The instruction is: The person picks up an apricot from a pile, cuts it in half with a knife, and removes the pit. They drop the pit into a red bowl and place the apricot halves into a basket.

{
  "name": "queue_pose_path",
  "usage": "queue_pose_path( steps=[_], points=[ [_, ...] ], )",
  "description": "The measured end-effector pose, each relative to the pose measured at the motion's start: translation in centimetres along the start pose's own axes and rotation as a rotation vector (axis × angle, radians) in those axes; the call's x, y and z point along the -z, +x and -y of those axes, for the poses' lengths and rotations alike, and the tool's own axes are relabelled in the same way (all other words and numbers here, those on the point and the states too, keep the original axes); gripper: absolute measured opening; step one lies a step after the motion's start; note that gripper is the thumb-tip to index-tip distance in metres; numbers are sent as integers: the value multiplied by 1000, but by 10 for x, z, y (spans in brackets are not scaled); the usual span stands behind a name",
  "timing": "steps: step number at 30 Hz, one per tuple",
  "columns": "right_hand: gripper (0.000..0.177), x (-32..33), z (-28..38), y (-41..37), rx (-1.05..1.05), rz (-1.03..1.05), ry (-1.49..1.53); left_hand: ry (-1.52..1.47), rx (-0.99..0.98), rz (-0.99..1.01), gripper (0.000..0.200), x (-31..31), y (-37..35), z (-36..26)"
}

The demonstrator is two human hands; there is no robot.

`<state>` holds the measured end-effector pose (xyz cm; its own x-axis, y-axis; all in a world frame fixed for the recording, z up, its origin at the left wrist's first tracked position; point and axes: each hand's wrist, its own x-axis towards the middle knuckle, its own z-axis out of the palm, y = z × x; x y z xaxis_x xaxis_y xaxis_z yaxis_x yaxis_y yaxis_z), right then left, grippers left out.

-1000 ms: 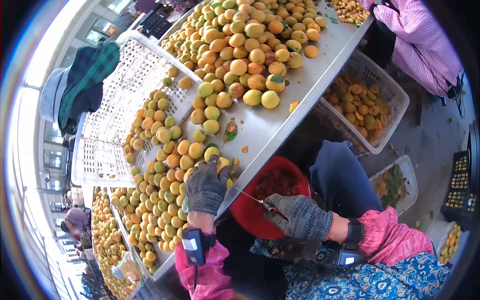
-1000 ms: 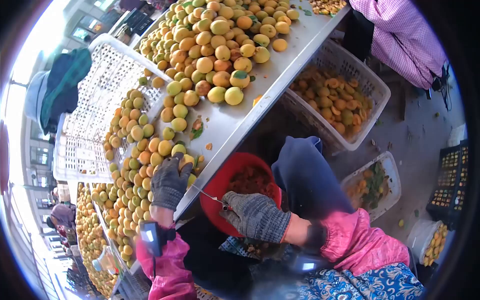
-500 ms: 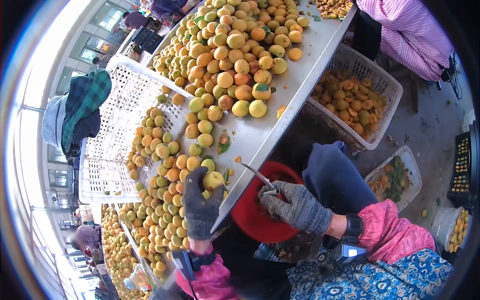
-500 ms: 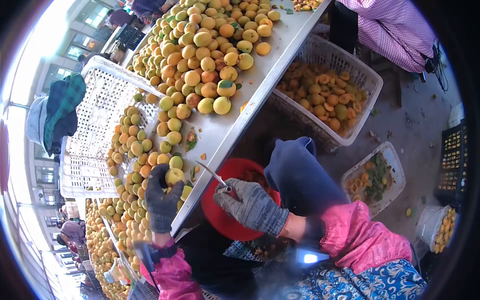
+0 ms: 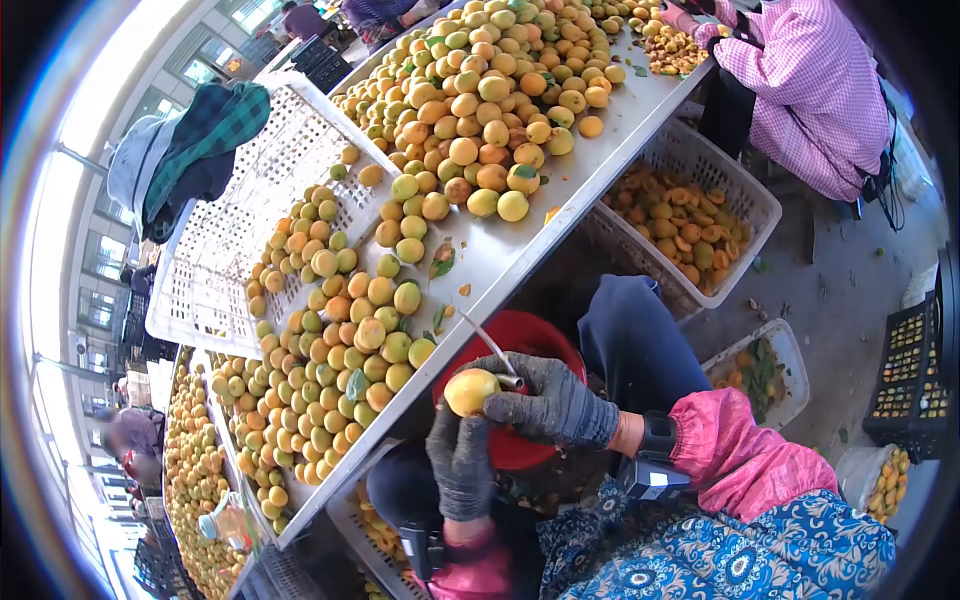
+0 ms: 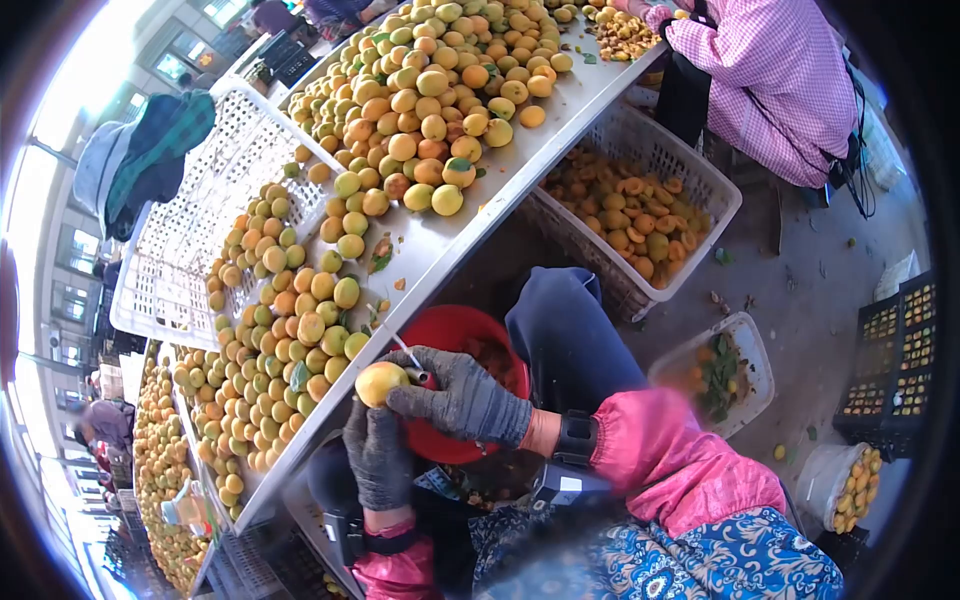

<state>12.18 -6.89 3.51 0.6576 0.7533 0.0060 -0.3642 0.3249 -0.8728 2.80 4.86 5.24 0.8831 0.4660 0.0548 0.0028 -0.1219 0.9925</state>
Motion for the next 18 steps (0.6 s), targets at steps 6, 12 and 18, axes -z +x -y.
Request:
queue_pose_path(
  steps=[6,12,18],
  points=[
    [47,-11,10,-25,218,49,-520,-160,127,-154,43,-7,-31,13],
    [44,-8,21,-49,210,34,-911,-900,218,-166,48,-9,-36,22],
    [52,-10,25,-50,109,93,-1026,-998,322,-175,50,-18,-43,14]
  ],
)
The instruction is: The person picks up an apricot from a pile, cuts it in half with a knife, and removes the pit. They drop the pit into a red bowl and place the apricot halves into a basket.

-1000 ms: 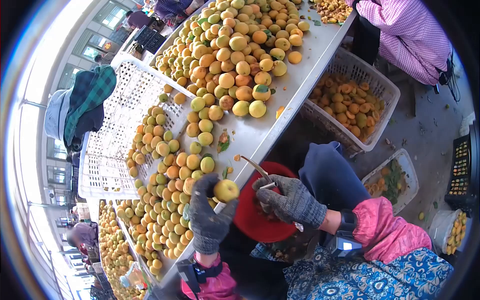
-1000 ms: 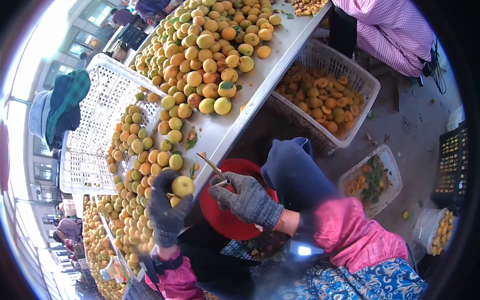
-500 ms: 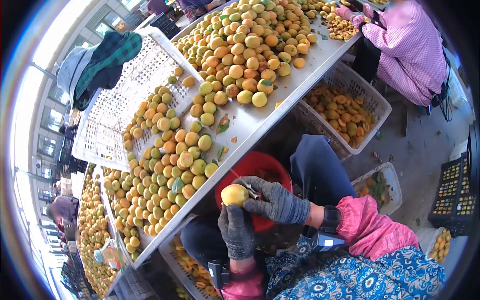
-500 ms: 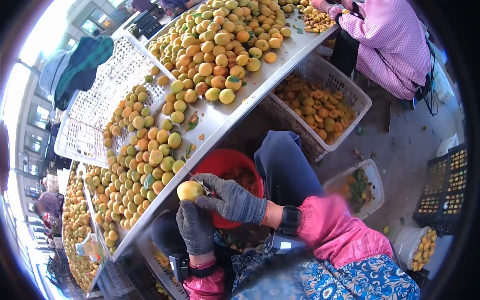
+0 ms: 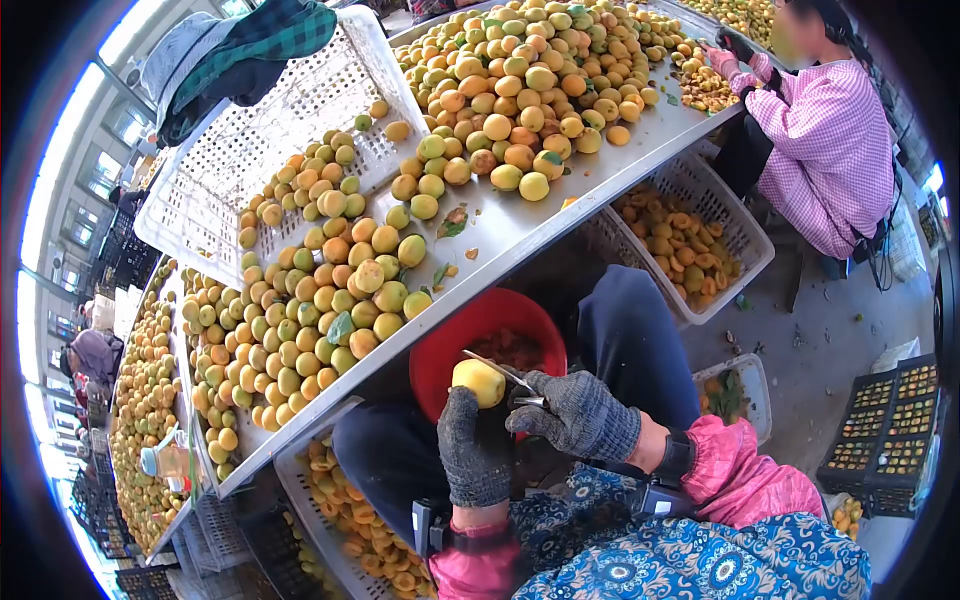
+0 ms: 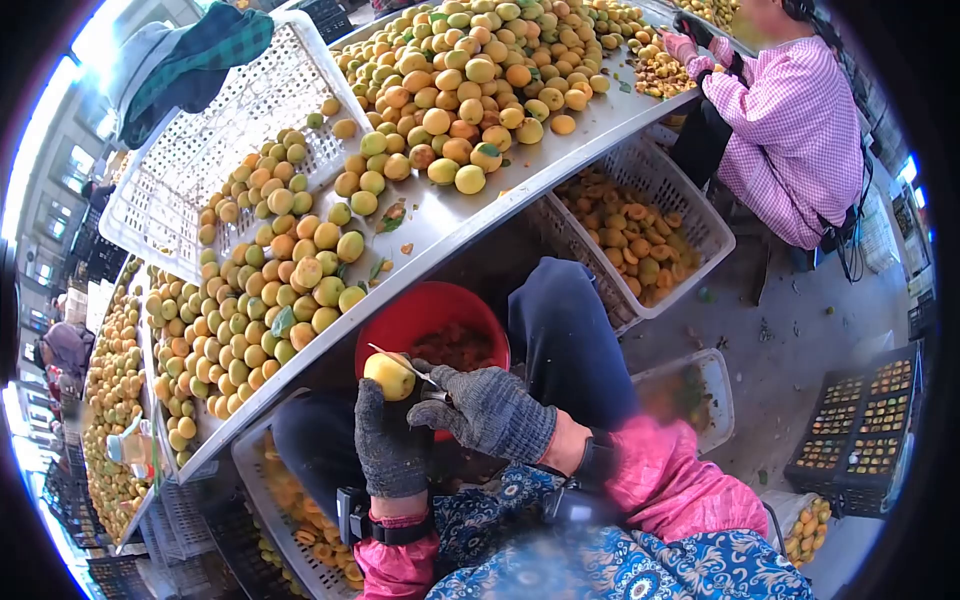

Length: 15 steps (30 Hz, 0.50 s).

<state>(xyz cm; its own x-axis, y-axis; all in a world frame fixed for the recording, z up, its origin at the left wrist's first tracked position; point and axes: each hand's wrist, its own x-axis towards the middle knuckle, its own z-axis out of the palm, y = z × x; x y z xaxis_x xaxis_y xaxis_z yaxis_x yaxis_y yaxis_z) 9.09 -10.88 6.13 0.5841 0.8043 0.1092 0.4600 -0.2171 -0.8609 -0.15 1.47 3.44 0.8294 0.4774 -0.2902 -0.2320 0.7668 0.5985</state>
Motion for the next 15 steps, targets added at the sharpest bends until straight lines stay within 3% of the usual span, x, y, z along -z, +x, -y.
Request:
queue_pose_path(
  steps=[8,10,15],
  points=[
    [63,-3,-11,4,-21,100,126,-63,21,-75,50,-14,-1,4],
    [62,-6,-13,4,-15,75,259,112,-37,-72,48,-8,1,7],
    [56,-11,-27,6,-1,86,303,201,-78,-55,38,-10,4,5]
  ],
)
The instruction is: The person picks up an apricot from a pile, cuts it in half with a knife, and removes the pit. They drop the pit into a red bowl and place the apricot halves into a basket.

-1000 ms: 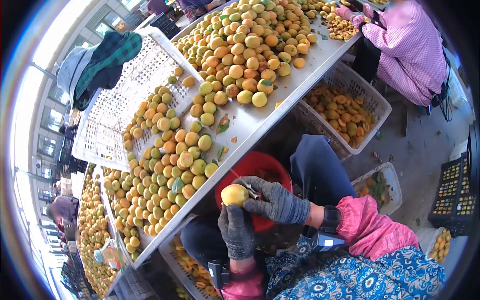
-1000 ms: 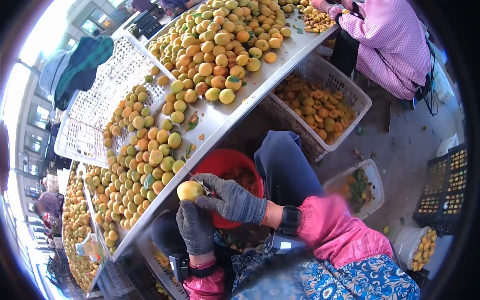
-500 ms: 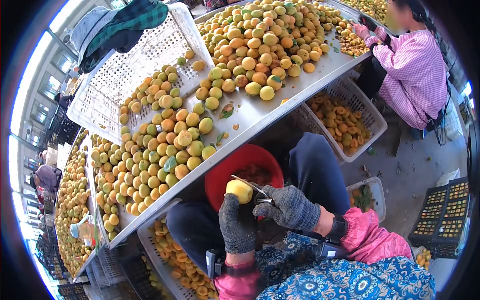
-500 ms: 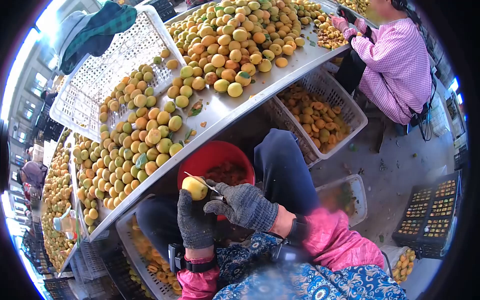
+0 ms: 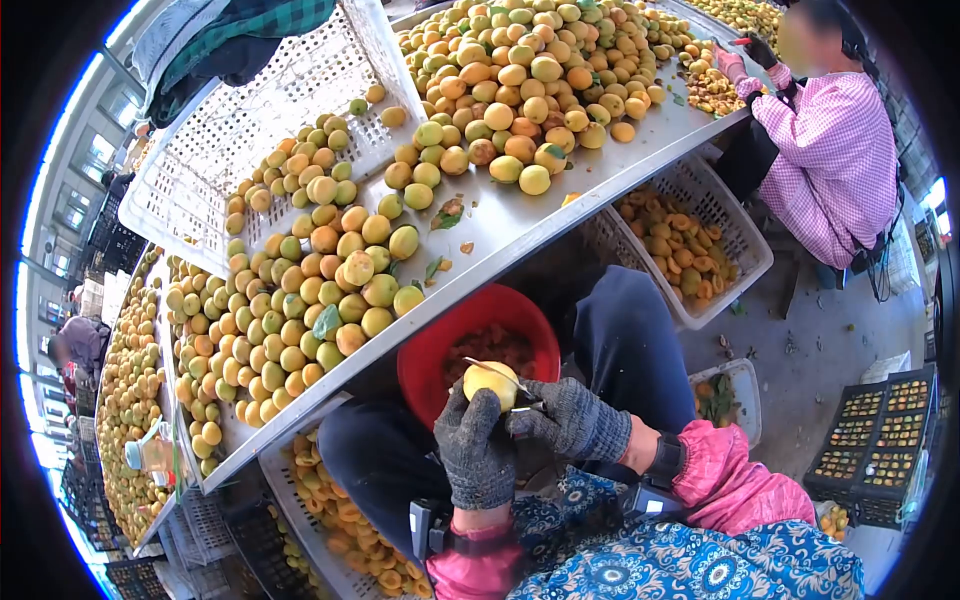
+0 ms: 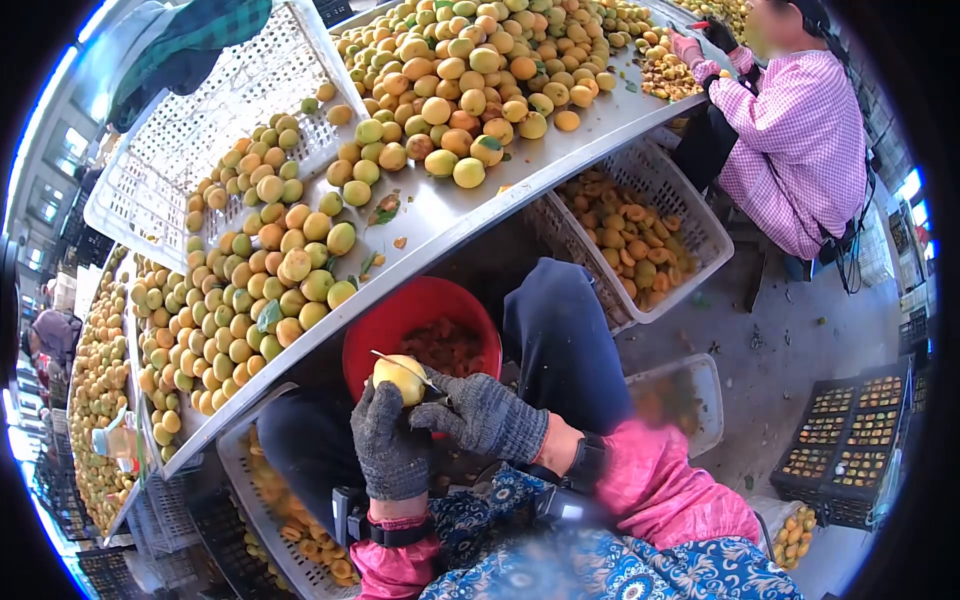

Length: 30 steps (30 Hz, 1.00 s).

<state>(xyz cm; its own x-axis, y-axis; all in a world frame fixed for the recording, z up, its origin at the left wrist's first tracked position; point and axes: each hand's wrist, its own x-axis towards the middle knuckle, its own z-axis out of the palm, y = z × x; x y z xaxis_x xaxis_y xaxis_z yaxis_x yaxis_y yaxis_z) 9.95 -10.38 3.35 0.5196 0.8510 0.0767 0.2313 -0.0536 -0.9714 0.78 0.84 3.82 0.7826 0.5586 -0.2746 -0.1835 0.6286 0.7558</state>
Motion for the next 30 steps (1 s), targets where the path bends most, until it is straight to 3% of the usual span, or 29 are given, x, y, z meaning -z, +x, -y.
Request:
queue_pose_path(
  steps=[5,6,8,10,12,17,19,24,26,27,30],
  points=[
    [44,19,-3,3,83,215,-56,258,0,87,43,10,6,-17],
    [41,23,-2,3,33,269,-40,255,4,83,43,9,6,-24],
    [39,28,0,4,-20,327,-21,582,-2,171,46,8,5,-40],
    [43,30,0,5,-89,423,-150,557,-29,191,46,15,9,-44],
    [43,30,2,7,-99,463,-246,977,-163,314,48,21,15,-53],
    [41,26,6,12,-133,550,-478,1248,-266,469,48,17,23,-69],
    [43,18,-1,10,-29,511,-586,1563,-525,618,49,15,26,-71],
    [45,5,-6,5,-46,216,-608,1375,-478,373,51,17,24,-62],
    [46,3,-6,3,-12,119,-574,739,-52,299,47,22,17,-51],
    [45,3,-2,2,-22,113,-566,625,-4,312,41,22,13,-48],
    [44,1,-15,-2,3,101,-589,702,33,138,34,16,3,-34]
  ],
)
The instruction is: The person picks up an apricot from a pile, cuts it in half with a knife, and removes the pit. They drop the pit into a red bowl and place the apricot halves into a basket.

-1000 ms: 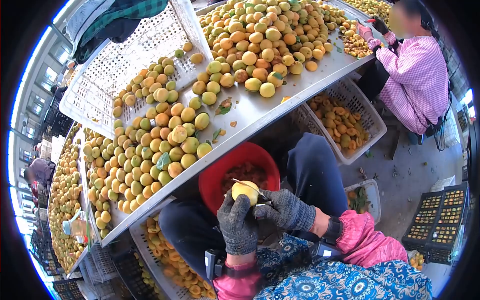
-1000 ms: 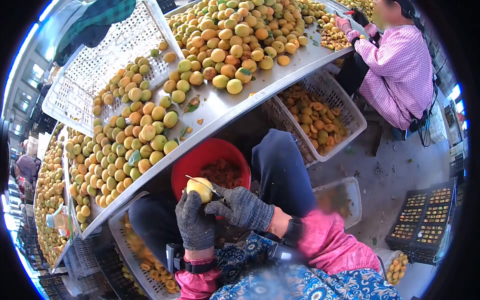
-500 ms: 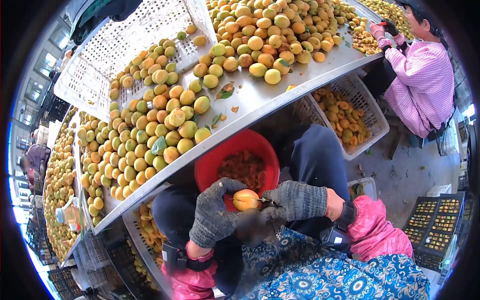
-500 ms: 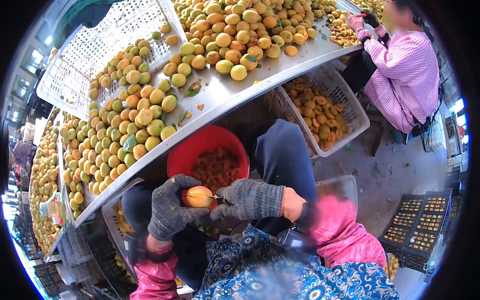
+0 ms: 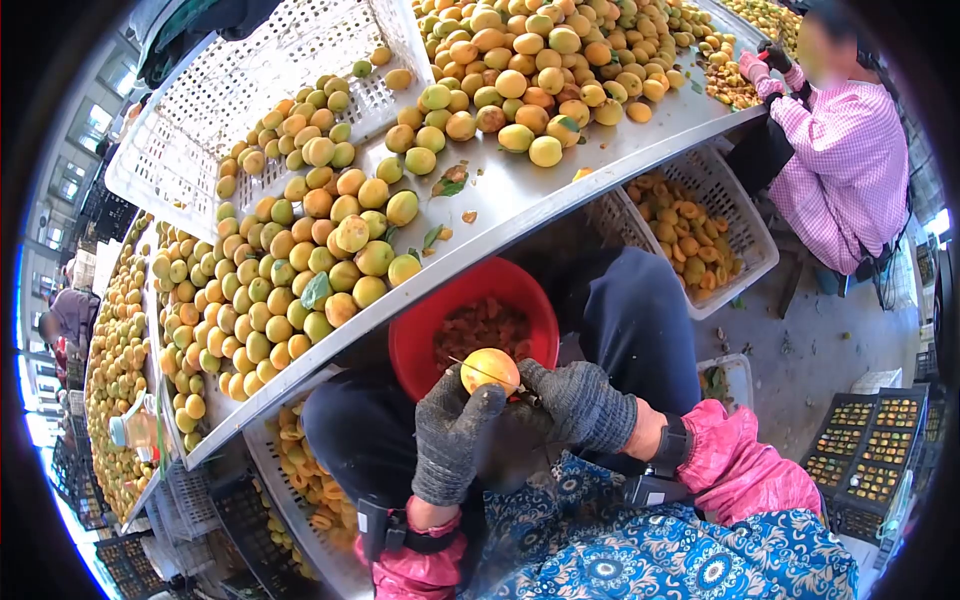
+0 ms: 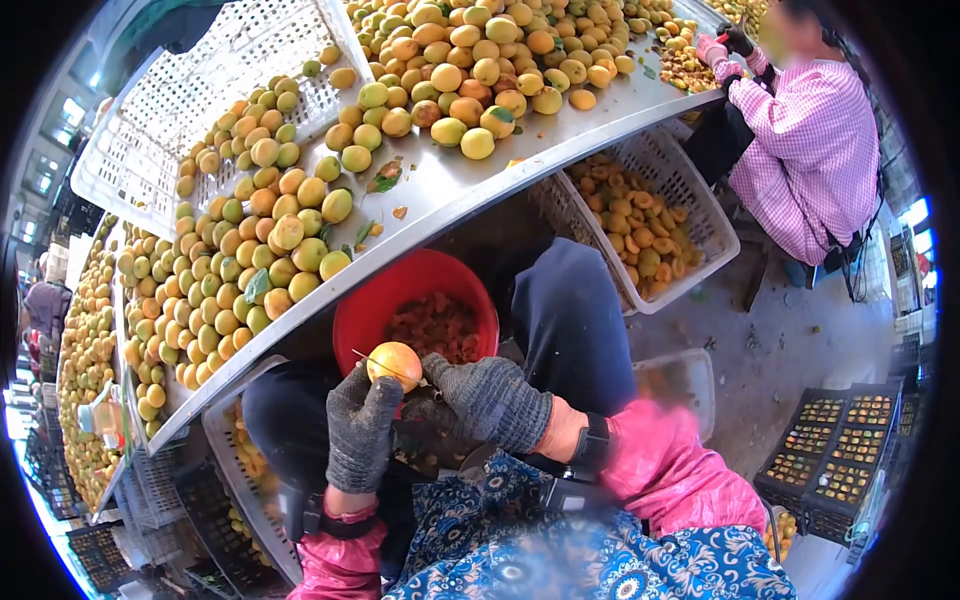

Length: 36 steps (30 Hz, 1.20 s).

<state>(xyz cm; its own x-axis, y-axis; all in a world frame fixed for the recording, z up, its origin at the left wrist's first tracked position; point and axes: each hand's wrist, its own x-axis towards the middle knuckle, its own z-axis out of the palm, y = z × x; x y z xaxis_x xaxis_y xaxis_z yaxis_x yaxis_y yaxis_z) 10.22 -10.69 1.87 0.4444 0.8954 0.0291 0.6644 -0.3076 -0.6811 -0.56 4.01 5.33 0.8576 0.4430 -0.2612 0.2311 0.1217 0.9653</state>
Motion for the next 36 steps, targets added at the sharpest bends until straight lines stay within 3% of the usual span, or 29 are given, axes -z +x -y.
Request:
queue_pose_path(
  steps=[2,4,5,7,11,13,16,17,19,20,22,23,24,26,27,31,33,34,36],
  points=[
    [44,-1,-3,-1,28,-16,-37,-50,-18,-47,32,-8,-2,-6],
    [40,2,0,-1,-24,33,-70,401,-246,-155,38,-11,-2,-10],
    [40,-1,1,-1,-25,34,-71,399,-245,-155,38,-11,-1,-7],
    [35,-9,4,0,-111,19,-84,569,-496,-221,45,-11,3,2],
    [40,-8,3,9,-102,41,-130,622,-507,-253,48,-11,10,14],
    [37,-2,1,13,-117,175,-139,643,-516,-221,47,-7,12,17],
    [32,5,0,12,-50,124,-36,712,-566,-219,47,0,16,27],
    [32,10,2,10,-44,127,-35,714,-563,-225,47,5,15,30],
    [30,29,10,6,-25,105,348,725,-439,-244,44,14,15,34],
    [30,37,14,6,-21,106,346,725,-441,-248,44,15,12,31],
    [35,49,20,6,-196,37,755,117,-75,-28,39,15,2,20],
    [48,37,9,9,-23,-60,768,110,-58,76,34,18,-1,15],
    [48,36,8,11,-18,-60,766,111,-63,73,34,18,-3,17],
    [55,34,8,14,160,91,514,-257,51,257,39,14,-7,23],
    [60,24,6,13,181,42,538,-301,90,270,40,13,-9,23],
    [59,30,18,10,190,56,386,-220,108,162,36,8,-13,40],
    [55,26,23,6,133,94,148,396,-297,-55,35,-2,-16,46],
    [55,22,23,5,130,97,149,395,-293,-54,35,-3,-15,42],
    [53,14,24,2,132,-83,223,85,10,-39,36,-6,-13,29]
  ],
)
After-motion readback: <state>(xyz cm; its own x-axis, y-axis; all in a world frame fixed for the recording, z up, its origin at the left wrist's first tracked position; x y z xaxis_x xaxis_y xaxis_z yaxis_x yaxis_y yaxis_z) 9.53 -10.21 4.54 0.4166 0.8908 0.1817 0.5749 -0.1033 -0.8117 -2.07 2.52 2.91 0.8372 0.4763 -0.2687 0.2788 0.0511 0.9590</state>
